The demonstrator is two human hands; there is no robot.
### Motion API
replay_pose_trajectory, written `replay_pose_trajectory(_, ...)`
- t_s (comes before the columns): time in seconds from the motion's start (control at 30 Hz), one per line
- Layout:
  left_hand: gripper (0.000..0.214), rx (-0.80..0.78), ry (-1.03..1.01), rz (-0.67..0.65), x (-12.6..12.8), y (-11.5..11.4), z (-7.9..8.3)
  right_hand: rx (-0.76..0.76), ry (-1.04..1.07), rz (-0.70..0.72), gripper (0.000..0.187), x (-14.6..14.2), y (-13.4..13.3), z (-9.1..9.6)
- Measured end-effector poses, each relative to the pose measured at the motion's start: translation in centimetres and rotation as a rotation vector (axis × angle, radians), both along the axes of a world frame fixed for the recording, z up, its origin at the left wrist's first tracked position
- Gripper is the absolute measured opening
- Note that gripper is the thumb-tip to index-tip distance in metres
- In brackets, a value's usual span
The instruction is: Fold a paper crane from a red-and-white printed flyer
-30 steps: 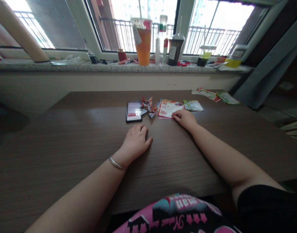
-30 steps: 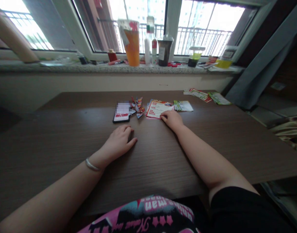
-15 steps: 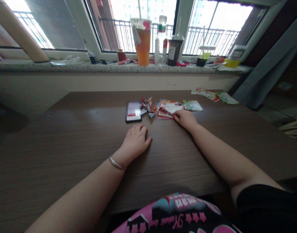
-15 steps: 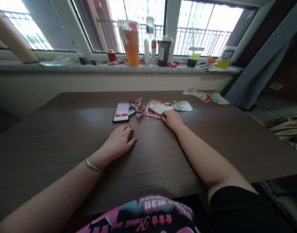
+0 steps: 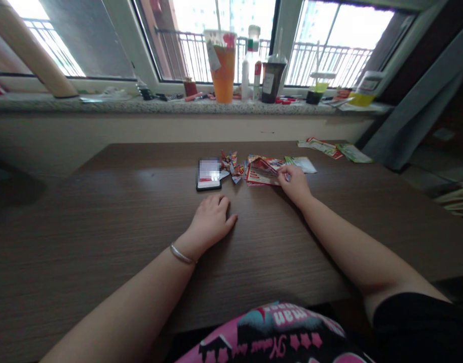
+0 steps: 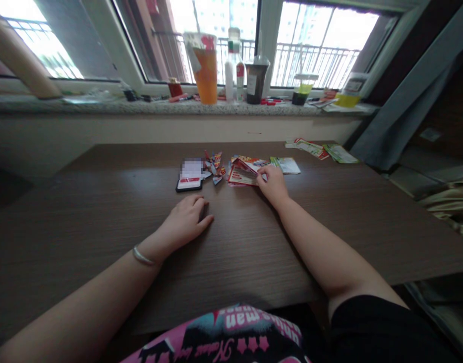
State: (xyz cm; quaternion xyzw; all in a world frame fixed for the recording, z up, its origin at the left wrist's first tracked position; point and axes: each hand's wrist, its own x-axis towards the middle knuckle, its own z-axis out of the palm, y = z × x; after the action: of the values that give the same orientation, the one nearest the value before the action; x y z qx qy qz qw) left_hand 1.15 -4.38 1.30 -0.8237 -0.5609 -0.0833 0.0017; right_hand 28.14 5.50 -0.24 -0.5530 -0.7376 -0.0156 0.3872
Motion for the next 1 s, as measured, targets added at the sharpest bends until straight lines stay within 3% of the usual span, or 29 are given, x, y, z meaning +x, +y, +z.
replay_pose_trajectory(0.17,0.039,-0.025,-0.052,-0.014,-0.4,0.1,0.4,-0.010,-0.177,0.088,0.013,-0.7,-1.9,1.7)
replay_pose_trajectory(0.23,0.039,-0.044,-0.065,-0.003,-0.6,0.2,0.6,-0.110,-0.277,0.185,0.014,-1.2,-2.8,2.5)
replay_pose_trajectory(0.33,0.045,-0.073,-0.100,0.029,-0.7,0.3,0.9,-0.268,-0.402,0.194,0.017,-2.1,-4.4,3.3)
replay_pose_trajectory(0.5,0.047,-0.054,-0.182,0.043,-0.4,-0.1,1.2,-0.360,-0.537,0.224,0.019,-3.4,-7.9,3.9)
replay_pose_trajectory(0.77,0.039,-0.042,-0.207,-0.265,0.2,-0.5,0.8,-0.320,-0.557,0.438,0.017,-4.8,-10.5,3.6)
replay_pose_trajectory(1.0,0.043,-0.086,-0.078,-0.335,0.2,-0.5,0.5,-0.356,-0.478,0.689,0.023,-3.4,-9.7,3.7)
